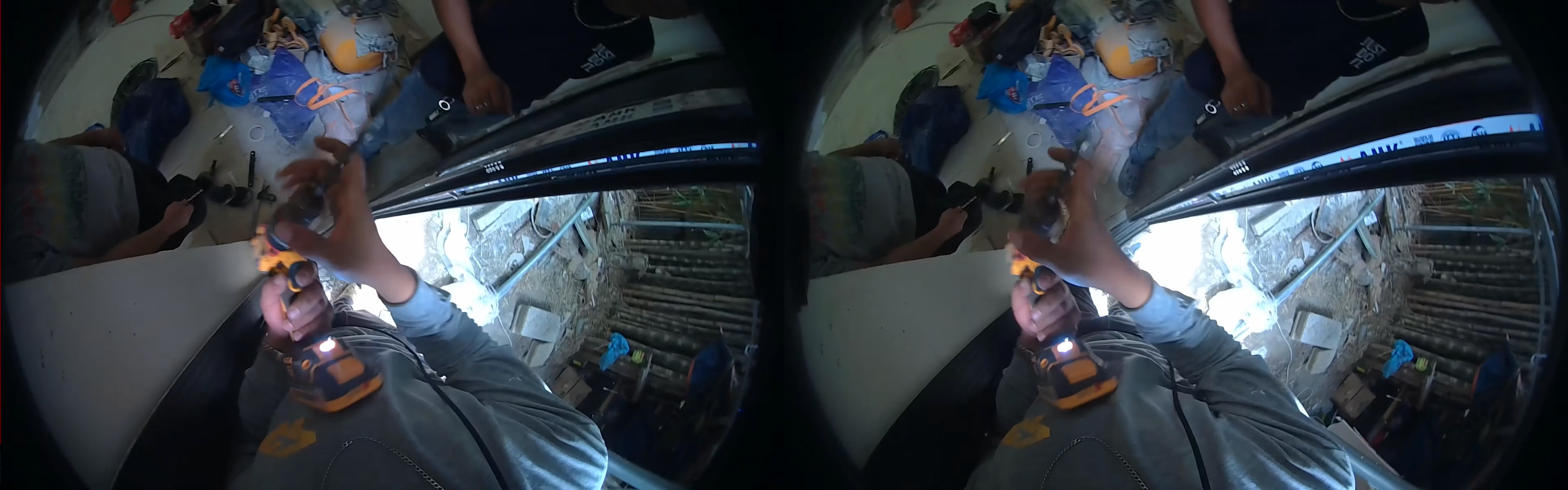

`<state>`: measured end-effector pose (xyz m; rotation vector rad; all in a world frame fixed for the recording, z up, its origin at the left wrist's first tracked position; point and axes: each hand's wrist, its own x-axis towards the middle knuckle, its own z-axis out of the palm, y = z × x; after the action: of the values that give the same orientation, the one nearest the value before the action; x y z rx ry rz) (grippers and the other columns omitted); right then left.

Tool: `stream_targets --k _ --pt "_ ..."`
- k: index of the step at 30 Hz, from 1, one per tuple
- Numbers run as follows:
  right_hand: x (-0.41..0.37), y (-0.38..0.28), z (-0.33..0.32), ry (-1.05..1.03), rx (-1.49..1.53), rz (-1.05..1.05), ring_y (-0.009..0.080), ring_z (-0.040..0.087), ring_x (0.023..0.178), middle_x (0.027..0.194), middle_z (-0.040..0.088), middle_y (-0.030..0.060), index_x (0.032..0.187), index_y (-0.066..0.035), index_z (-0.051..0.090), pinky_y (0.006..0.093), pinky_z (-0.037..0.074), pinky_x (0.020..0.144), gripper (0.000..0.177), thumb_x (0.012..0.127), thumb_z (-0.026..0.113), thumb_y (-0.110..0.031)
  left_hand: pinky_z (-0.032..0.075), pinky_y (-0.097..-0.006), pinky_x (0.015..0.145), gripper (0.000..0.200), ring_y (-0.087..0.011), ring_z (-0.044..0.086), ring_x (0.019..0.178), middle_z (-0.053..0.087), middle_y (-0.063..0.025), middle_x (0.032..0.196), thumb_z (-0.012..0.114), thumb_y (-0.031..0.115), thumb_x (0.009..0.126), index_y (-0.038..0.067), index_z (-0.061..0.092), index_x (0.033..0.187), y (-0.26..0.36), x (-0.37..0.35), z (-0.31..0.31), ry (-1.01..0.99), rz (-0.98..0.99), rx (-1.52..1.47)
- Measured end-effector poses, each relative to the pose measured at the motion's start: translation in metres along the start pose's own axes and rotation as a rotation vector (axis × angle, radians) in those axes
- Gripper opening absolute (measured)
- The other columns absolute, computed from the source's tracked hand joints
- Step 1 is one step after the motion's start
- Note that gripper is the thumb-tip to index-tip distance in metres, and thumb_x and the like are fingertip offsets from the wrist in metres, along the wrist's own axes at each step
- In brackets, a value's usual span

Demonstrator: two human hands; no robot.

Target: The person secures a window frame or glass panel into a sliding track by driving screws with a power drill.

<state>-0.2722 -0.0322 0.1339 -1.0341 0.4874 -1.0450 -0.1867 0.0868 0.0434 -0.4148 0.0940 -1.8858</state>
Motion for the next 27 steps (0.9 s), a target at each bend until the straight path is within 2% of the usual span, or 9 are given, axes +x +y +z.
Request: stream_targets --k 3,8,10,12,16,18,20,23,27 --pt "-0.012 -0.057 -0.047 0.057 -0.994 -0.656 0.0216 0.061 0.097 0.109 0.058 0.0126 0.124 -0.001 0.046 0.0339 0.052 0.085 0.055 0.074 0.071 0.004 0.047 -0.0265 0.041 0.029 -0.0109 0.051 0.043 0.059 -0.007 0.071 0.055 0.028 0.096 0.004 0.049 0.111 0.009 0.004 0.018 0.075 0.12 0.213" --pt "0.0 -0.221 -0.094 0.085 -1.157 -1.42 0.0322 0.057 0.117 0.12 0.057 0.0211 0.121 0.005 0.046 0.0392 0.054 0.098 0.047 0.085 0.073 -0.009 0.045 -0.0272 0.056 0.034 -0.0124 0.054 0.059 0.054 -0.0055 0.072 0.06 0.03 0.092 0.003 0.05 0.111 -0.012 0.006 0.039 0.336 0.142 1.025" --pt "0.023 -0.238 -0.094 0.062 -1.183 -1.431 0.0304 0.058 0.11 0.121 0.053 0.0231 0.127 0.006 0.039 0.0371 0.053 0.095 0.06 0.08 0.075 -0.001 0.048 -0.0268 0.063 0.037 -0.0129 0.06 0.07 0.059 -0.0045 0.078 0.068 0.03 0.088 0.005 0.055 0.113 -0.017 -0.003 0.03 0.362 0.042 1.009" --pt "0.04 -0.24 -0.098 0.104 -1.369 -1.48 0.0256 0.058 0.105 0.121 0.052 0.0193 0.131 0.006 0.033 0.0336 0.053 0.089 0.069 0.077 0.075 0.005 0.051 -0.0274 0.068 0.04 -0.0133 0.064 0.081 0.065 -0.0017 0.092 0.075 0.028 0.084 0.009 0.059 0.115 -0.027 -0.01 0.022 0.563 -0.067 1.511" --pt "0.047 -0.234 -0.099 0.174 -1.282 -1.238 0.0246 0.062 0.085 0.109 0.056 0.0182 0.125 0.002 0.029 0.0331 0.057 0.074 0.064 0.078 0.072 0.007 0.052 -0.0291 0.075 0.029 -0.0146 0.065 0.091 0.066 -0.0019 0.1 0.069 0.02 0.089 0.01 0.062 0.115 -0.05 0.011 0.025 0.369 0.167 2.011" --pt "0.049 -0.233 -0.101 0.244 -1.222 -1.09 0.024 0.065 0.071 0.101 0.058 0.0174 0.121 0.0 0.026 0.0328 0.06 0.064 0.061 0.079 0.07 0.007 0.052 -0.0309 0.085 0.032 -0.0168 0.063 0.105 0.065 -0.0023 0.11 0.068 0.02 0.09 0.012 0.061 0.12 -0.048 0.012 0.023 0.359 0.148 1.769" --pt "0.048 -0.241 -0.11 0.203 -1.402 -1.112 0.0244 0.067 0.078 0.104 0.059 0.0189 0.122 0.001 0.028 0.0317 0.061 0.069 0.06 0.078 0.069 0.01 0.052 -0.0311 0.083 0.03 -0.0168 0.063 0.104 0.065 -0.003 0.109 0.068 0.016 0.09 0.015 0.062 0.119 -0.041 0.009 0.009 -0.295 0.255 2.874" --pt "0.054 -0.247 -0.119 0.175 -1.384 -1.151 0.024 0.067 0.081 0.105 0.06 0.0194 0.123 0.004 0.033 0.0324 0.061 0.072 0.062 0.074 0.07 0.013 0.044 -0.0352 0.105 0.037 -0.0206 0.048 0.131 0.046 -0.0073 0.143 0.046 0.017 0.101 0.01 0.046 0.137 -0.044 0.016 0.004 -0.129 0.147 2.151" --pt "0.051 -0.235 -0.11 0.2 -1.4 -1.195 0.0231 0.068 0.083 0.104 0.062 0.0191 0.121 0.006 0.037 0.0323 0.061 0.073 0.064 0.069 0.073 0.016 0.044 -0.0359 0.105 0.039 -0.021 0.048 0.131 0.045 -0.0078 0.145 0.047 0.017 0.1 0.009 0.044 0.139 -0.048 0.012 -0.012 -0.024 -0.014 1.893"
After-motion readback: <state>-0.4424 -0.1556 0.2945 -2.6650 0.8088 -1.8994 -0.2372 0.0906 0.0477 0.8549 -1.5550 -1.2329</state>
